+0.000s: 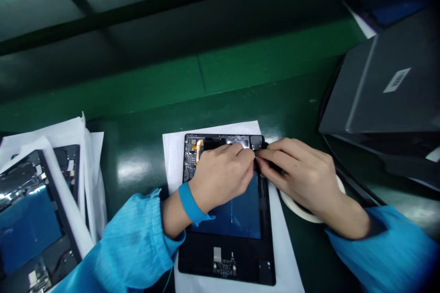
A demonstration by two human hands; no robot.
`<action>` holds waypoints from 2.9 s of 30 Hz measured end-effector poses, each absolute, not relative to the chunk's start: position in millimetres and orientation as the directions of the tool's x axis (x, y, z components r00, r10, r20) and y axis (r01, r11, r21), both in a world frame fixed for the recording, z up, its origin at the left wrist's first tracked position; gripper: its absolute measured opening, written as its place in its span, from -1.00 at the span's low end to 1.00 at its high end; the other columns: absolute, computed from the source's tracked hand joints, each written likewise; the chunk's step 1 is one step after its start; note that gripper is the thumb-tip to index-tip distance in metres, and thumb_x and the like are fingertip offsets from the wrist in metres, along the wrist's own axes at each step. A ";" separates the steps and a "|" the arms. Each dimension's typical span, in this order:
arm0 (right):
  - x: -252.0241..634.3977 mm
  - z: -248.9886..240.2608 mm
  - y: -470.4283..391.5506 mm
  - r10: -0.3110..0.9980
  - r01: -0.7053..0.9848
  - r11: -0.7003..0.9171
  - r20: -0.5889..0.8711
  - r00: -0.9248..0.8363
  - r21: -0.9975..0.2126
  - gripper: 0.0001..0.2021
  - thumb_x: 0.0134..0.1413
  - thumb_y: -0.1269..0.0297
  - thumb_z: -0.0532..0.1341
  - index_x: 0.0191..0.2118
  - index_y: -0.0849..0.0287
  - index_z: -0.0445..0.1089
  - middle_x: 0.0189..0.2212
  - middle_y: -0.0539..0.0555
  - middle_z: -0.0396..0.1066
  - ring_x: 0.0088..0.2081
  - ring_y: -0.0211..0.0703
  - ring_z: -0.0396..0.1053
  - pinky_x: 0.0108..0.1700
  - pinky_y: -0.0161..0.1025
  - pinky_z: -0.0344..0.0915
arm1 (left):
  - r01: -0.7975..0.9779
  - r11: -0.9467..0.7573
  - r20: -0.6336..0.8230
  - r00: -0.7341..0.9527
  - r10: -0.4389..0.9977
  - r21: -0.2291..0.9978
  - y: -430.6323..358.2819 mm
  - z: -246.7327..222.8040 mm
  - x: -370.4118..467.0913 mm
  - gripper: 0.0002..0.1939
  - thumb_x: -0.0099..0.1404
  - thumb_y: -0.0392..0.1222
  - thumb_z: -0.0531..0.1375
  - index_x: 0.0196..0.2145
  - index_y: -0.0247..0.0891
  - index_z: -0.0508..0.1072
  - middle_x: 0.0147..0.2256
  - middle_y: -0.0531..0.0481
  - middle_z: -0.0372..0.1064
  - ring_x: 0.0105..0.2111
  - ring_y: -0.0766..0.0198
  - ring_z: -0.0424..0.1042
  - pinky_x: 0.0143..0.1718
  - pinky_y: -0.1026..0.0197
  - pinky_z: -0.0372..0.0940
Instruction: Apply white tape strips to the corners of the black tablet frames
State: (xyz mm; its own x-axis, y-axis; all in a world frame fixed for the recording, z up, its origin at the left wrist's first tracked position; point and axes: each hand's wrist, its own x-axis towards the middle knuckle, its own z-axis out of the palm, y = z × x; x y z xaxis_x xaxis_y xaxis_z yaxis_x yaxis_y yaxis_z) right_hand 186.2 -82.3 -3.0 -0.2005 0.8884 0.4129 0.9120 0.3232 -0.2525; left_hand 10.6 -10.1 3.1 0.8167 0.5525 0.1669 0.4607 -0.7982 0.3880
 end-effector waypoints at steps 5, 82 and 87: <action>186.4 8.3 -83.4 0.891 0.927 0.362 0.327 -0.314 -0.095 -0.89 0.22 0.38 0.20 -0.28 0.22 0.49 -0.39 0.04 0.46 -0.40 -0.21 0.29 -0.40 -0.20 0.16 | 0.466 -0.797 0.136 0.825 0.548 0.386 -9.4 3.4 10.9 -0.79 0.40 -0.26 0.03 -0.38 -0.23 0.39 -0.40 0.04 0.40 -0.38 0.23 0.43 -0.46 0.16 0.20; 343.5 28.3 -251.5 0.613 0.943 -0.310 0.784 0.100 0.122 -0.57 -0.01 0.32 0.37 0.03 0.21 0.48 -0.30 0.27 0.56 -0.31 0.03 0.52 -0.28 -0.20 0.37 | 0.600 -0.732 -0.036 0.781 0.624 0.323 6.0 26.0 23.1 -0.82 0.36 -0.17 0.09 -0.36 -0.21 0.43 -0.45 0.05 0.38 -0.44 0.24 0.36 -0.45 0.24 0.01; 346.9 41.4 -241.6 0.681 0.945 -0.316 0.715 0.160 0.089 -0.74 0.05 0.22 0.35 -0.14 0.20 0.56 -0.31 0.19 0.55 -0.34 -0.14 0.50 -0.34 -0.31 0.37 | 0.606 -0.722 -0.045 0.775 0.630 0.336 7.0 24.7 22.1 -0.82 0.36 -0.17 0.10 -0.34 -0.22 0.45 -0.44 0.05 0.38 -0.43 0.23 0.37 -0.44 0.24 0.01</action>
